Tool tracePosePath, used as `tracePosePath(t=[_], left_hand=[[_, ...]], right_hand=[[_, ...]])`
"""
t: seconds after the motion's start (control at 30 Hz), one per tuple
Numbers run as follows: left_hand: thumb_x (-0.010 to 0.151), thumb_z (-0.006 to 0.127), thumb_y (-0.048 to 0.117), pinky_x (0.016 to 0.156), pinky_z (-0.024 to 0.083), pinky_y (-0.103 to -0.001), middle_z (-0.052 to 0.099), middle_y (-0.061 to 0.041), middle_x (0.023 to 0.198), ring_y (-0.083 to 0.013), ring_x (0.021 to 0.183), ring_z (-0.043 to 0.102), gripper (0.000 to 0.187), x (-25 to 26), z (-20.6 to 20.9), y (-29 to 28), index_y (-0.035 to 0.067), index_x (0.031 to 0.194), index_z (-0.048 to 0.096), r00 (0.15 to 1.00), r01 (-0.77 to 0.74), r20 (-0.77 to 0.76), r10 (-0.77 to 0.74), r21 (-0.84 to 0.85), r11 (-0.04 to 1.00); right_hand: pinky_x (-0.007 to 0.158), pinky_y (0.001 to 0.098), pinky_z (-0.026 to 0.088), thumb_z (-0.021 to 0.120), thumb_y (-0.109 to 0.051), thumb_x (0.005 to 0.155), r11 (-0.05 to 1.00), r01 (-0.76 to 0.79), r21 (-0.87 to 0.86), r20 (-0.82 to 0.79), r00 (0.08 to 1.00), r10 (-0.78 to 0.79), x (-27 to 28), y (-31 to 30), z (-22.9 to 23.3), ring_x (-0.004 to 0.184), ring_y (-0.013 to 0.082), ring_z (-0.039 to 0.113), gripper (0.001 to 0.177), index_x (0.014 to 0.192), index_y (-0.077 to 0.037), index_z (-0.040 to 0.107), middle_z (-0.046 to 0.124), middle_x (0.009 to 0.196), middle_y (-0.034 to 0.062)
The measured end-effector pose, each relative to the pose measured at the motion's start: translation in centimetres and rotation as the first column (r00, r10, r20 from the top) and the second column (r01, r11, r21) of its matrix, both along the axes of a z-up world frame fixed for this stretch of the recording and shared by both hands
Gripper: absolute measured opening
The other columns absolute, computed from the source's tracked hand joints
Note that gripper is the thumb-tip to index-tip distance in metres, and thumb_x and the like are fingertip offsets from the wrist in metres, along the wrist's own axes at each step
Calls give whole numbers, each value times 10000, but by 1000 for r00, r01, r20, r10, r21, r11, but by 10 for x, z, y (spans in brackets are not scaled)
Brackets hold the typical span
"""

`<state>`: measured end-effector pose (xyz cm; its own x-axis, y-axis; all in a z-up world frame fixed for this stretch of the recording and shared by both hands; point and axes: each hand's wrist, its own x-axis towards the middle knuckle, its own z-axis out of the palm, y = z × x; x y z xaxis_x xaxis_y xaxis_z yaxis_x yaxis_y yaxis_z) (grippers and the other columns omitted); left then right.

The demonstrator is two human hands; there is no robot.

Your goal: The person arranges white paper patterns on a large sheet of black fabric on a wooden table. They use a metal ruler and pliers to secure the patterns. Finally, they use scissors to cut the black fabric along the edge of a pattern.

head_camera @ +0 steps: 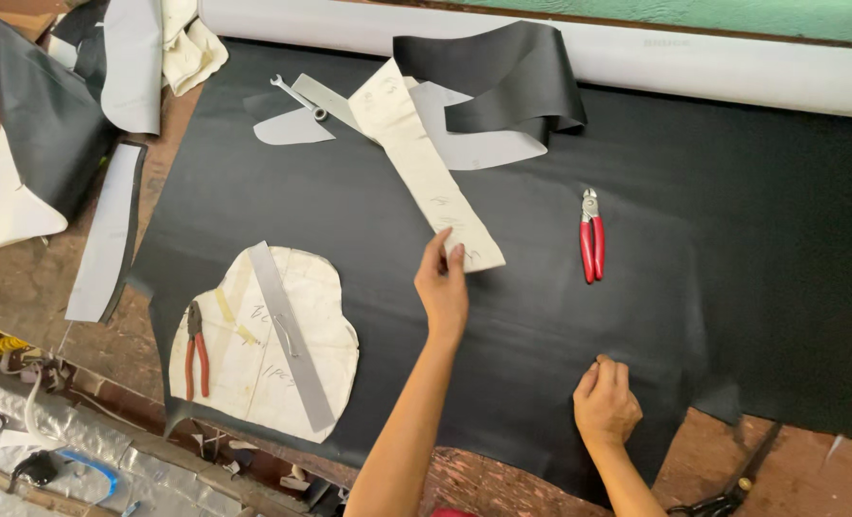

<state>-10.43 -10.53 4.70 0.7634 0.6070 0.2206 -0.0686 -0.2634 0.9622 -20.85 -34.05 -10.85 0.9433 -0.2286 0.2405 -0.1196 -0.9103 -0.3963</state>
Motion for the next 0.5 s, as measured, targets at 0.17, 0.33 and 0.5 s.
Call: tracePosePath(t=[0.17,0.33,0.5], left_hand=[[979,699,109,646,414,-236,505,28,787,-70,720,444,235,-55,-4,-54,7,1191,707,997,57,-37,-63,-137,989],[962,707,100,602,384,-237,539,33,758,-68,686,455,149,-115,-13,-102,-13,1059,716,991,81,-71,-113,-351,933],[954,718,82,668,459,-231,602,24,794,-58,748,516,125,-172,-21,-141,-14,1034,728,930,248,-165,-327,-372,894]], right_hand=[[654,423,557,588,-241,1006,999,-23,49,3,1000,23,-1,-2,1,733,300,701,197,1132,-122,682,691,1073,51],[723,441,545,609,-259,992,972,-63,225,4,998,64,-1,-12,-17,837,322,707,186,1088,-119,685,709,1070,46],[847,431,541,586,-300,1067,457,-185,870,9,933,360,6,-53,-28,985,298,673,325,1154,-9,703,744,1034,133]])
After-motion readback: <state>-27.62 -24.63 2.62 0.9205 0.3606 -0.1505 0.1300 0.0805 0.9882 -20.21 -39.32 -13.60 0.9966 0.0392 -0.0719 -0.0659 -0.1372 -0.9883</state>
